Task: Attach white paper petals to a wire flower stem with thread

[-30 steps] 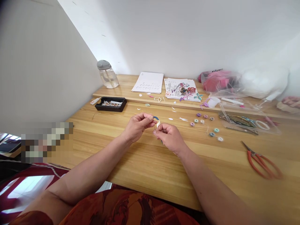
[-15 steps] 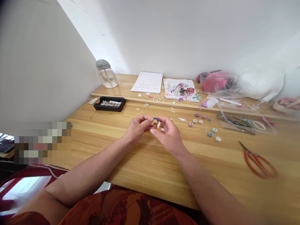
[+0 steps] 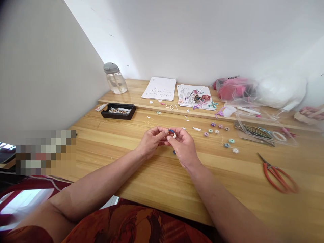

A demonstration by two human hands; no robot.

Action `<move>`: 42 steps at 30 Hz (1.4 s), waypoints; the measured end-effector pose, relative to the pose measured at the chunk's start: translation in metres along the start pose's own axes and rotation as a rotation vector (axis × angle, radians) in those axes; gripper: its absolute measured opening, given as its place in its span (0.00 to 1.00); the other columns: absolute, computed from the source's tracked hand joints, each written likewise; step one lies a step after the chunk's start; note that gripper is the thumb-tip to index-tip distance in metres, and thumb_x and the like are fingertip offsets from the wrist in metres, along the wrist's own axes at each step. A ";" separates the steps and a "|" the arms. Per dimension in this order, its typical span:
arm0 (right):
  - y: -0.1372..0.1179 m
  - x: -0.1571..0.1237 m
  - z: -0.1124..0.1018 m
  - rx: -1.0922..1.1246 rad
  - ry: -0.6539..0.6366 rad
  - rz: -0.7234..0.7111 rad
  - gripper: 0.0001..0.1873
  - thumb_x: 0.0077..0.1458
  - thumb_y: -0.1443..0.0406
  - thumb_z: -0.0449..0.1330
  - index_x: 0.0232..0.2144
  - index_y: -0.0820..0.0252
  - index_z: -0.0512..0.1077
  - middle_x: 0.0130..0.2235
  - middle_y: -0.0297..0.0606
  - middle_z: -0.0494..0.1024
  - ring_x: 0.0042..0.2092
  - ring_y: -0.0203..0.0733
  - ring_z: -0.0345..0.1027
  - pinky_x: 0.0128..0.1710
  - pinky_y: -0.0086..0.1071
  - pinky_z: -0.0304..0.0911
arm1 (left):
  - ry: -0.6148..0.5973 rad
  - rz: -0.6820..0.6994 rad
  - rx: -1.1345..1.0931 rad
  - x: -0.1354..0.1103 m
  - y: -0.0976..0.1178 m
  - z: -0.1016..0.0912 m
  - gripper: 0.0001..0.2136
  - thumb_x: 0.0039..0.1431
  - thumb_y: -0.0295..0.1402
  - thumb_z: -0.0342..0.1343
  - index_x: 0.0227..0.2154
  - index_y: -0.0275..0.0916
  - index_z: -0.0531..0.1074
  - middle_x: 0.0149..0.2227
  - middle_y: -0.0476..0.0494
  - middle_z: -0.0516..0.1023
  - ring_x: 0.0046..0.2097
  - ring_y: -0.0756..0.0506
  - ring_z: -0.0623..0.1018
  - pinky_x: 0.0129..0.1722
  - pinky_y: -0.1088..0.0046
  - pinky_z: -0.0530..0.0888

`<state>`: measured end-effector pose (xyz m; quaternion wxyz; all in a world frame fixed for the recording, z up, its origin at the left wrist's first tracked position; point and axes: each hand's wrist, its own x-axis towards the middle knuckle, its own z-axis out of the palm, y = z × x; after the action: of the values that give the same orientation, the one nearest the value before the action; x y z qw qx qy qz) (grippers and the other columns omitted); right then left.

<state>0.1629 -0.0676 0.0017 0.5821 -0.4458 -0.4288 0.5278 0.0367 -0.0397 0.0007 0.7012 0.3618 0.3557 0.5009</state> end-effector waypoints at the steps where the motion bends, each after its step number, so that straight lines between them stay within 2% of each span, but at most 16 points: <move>1: 0.001 0.000 0.000 -0.006 0.003 -0.002 0.20 0.42 0.61 0.72 0.39 0.57 0.73 0.40 0.36 0.77 0.40 0.39 0.73 0.37 0.33 0.75 | 0.001 -0.002 -0.007 0.000 -0.001 0.000 0.19 0.42 0.40 0.72 0.30 0.34 0.72 0.31 0.45 0.79 0.29 0.51 0.77 0.31 0.73 0.76; 8: 0.001 0.002 -0.004 -0.064 -0.011 0.032 0.21 0.46 0.57 0.71 0.41 0.58 0.73 0.36 0.35 0.77 0.31 0.35 0.72 0.30 0.30 0.73 | -0.010 0.000 -0.023 -0.002 -0.005 0.001 0.19 0.41 0.41 0.72 0.30 0.33 0.73 0.28 0.48 0.77 0.28 0.52 0.75 0.28 0.76 0.73; 19: 0.001 0.002 -0.003 -0.125 -0.002 0.022 0.22 0.46 0.55 0.70 0.41 0.58 0.72 0.34 0.35 0.77 0.30 0.36 0.72 0.26 0.29 0.73 | -0.002 0.004 -0.022 -0.001 -0.009 0.001 0.19 0.41 0.41 0.71 0.30 0.35 0.72 0.29 0.49 0.76 0.27 0.52 0.74 0.27 0.75 0.74; 26: 0.000 0.002 -0.002 -0.127 0.008 0.032 0.22 0.46 0.56 0.70 0.41 0.59 0.72 0.29 0.32 0.76 0.27 0.34 0.69 0.25 0.28 0.70 | -0.008 -0.010 -0.004 -0.003 -0.008 0.002 0.16 0.46 0.39 0.69 0.31 0.35 0.71 0.30 0.49 0.77 0.26 0.52 0.76 0.27 0.74 0.74; 30: -0.001 0.001 -0.001 -0.129 0.023 0.013 0.19 0.47 0.58 0.69 0.40 0.59 0.73 0.24 0.28 0.71 0.22 0.31 0.63 0.20 0.26 0.62 | -0.019 -0.031 0.016 -0.003 -0.006 0.001 0.14 0.48 0.39 0.67 0.31 0.36 0.71 0.31 0.47 0.77 0.29 0.50 0.78 0.30 0.73 0.74; 32: -0.001 0.000 0.000 -0.109 0.022 0.001 0.17 0.48 0.59 0.68 0.40 0.59 0.73 0.21 0.26 0.69 0.19 0.29 0.57 0.16 0.24 0.55 | 0.010 -0.021 0.052 -0.003 -0.005 0.001 0.13 0.49 0.39 0.67 0.31 0.36 0.72 0.31 0.47 0.77 0.31 0.51 0.77 0.31 0.75 0.72; 35: 0.000 -0.001 0.002 -0.051 0.025 -0.006 0.16 0.50 0.60 0.67 0.40 0.59 0.72 0.22 0.27 0.71 0.17 0.26 0.51 0.15 0.24 0.47 | 0.035 -0.007 0.097 -0.003 -0.006 0.000 0.13 0.49 0.40 0.67 0.31 0.36 0.74 0.27 0.49 0.75 0.31 0.53 0.74 0.31 0.79 0.69; 42: 0.002 0.000 0.005 0.051 0.133 -0.020 0.14 0.47 0.60 0.69 0.31 0.60 0.70 0.21 0.29 0.72 0.16 0.26 0.50 0.15 0.23 0.46 | 0.039 0.001 0.118 -0.005 -0.007 0.002 0.16 0.47 0.44 0.67 0.31 0.36 0.74 0.29 0.49 0.76 0.32 0.52 0.72 0.31 0.77 0.67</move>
<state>0.1573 -0.0672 0.0010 0.6257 -0.4608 -0.3801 0.5017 0.0402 -0.0461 -0.0039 0.6713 0.3926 0.3981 0.4866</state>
